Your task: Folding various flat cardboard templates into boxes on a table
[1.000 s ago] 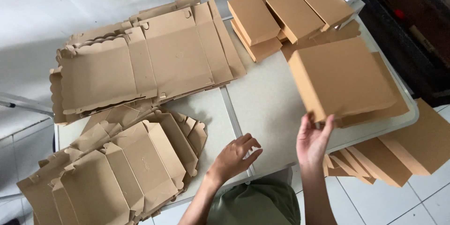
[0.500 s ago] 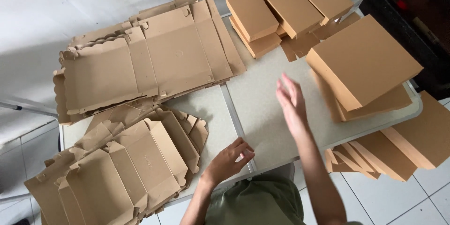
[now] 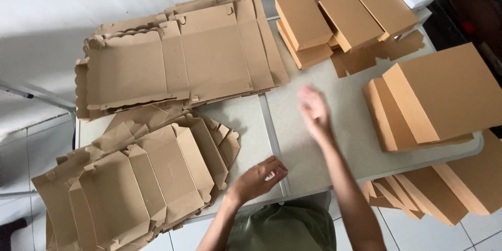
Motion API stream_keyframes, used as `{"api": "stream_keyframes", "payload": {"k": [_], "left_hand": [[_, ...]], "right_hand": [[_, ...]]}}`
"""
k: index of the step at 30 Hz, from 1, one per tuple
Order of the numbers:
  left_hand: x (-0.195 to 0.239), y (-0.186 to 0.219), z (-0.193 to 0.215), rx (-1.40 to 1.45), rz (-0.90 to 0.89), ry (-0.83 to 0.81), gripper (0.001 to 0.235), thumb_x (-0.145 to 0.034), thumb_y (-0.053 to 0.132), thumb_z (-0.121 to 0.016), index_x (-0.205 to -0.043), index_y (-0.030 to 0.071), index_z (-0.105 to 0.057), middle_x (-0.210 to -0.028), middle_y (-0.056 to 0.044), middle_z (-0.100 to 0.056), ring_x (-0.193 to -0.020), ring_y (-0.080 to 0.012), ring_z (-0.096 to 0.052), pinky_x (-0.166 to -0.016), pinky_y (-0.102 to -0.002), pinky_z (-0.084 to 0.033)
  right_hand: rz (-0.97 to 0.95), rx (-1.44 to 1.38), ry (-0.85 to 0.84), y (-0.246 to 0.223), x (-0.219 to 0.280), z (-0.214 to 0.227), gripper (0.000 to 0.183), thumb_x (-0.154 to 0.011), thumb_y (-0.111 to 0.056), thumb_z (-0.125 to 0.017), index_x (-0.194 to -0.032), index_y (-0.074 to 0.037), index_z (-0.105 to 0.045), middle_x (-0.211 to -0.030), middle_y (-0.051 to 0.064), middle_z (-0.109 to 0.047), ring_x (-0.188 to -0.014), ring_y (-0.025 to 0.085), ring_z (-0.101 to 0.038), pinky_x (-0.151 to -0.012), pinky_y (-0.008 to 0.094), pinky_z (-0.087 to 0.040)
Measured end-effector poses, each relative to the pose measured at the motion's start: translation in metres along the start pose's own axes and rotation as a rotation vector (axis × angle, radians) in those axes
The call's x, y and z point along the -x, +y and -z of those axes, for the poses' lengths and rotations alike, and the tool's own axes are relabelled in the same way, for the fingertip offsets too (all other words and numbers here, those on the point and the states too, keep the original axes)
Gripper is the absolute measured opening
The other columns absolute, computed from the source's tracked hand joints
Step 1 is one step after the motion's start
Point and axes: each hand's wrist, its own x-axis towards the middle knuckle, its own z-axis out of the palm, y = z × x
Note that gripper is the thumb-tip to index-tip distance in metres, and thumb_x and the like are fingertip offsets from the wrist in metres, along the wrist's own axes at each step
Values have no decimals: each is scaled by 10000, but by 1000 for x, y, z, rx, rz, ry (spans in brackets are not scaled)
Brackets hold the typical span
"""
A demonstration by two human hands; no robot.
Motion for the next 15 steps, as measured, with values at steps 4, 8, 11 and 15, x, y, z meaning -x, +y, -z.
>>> {"api": "stream_keyframes", "payload": {"k": [4,8,11,15], "left_hand": [[-8,6,31,-72,100,11,205,-1027,155,-603,-1177,30,-663,-1071,-169,-672,-1033,-348,-726,-896,-435,-587],[-19,-29,60,-696,28,427,235,-944,260,-673,-1137,127,-687,-1158,-113,-646,-1002,-317,-700,-749,-446,-577],[-29,-47,93,-902,98,570,244,-970,237,-641,-1185,127,-673,-1216,-102,-617,-1059,-306,-666,-787,-432,-553],[-45,-75,125,-1122,189,735,587,-839,205,-779,-1380,81,-587,-1440,-130,-548,-1318,-293,-554,-891,-422,-513]], "right_hand": [[104,149,-199,10,14,-47,241,-899,-68,-738,-1139,-60,-728,-1319,120,-650,-1182,262,-671,-988,366,-570],[222,264,-380,-4,8,-77,229,-964,-131,-664,-1190,-121,-706,-1340,117,-602,-1264,333,-620,-1025,428,-551],[271,354,-390,-5,-2,-92,250,-979,-116,-635,-1225,-131,-676,-1340,122,-594,-1303,334,-590,-1066,469,-516],[341,399,-364,22,-10,-95,310,-974,-54,-594,-1280,-90,-633,-1423,195,-536,-1357,393,-511,-1111,517,-444]]}}
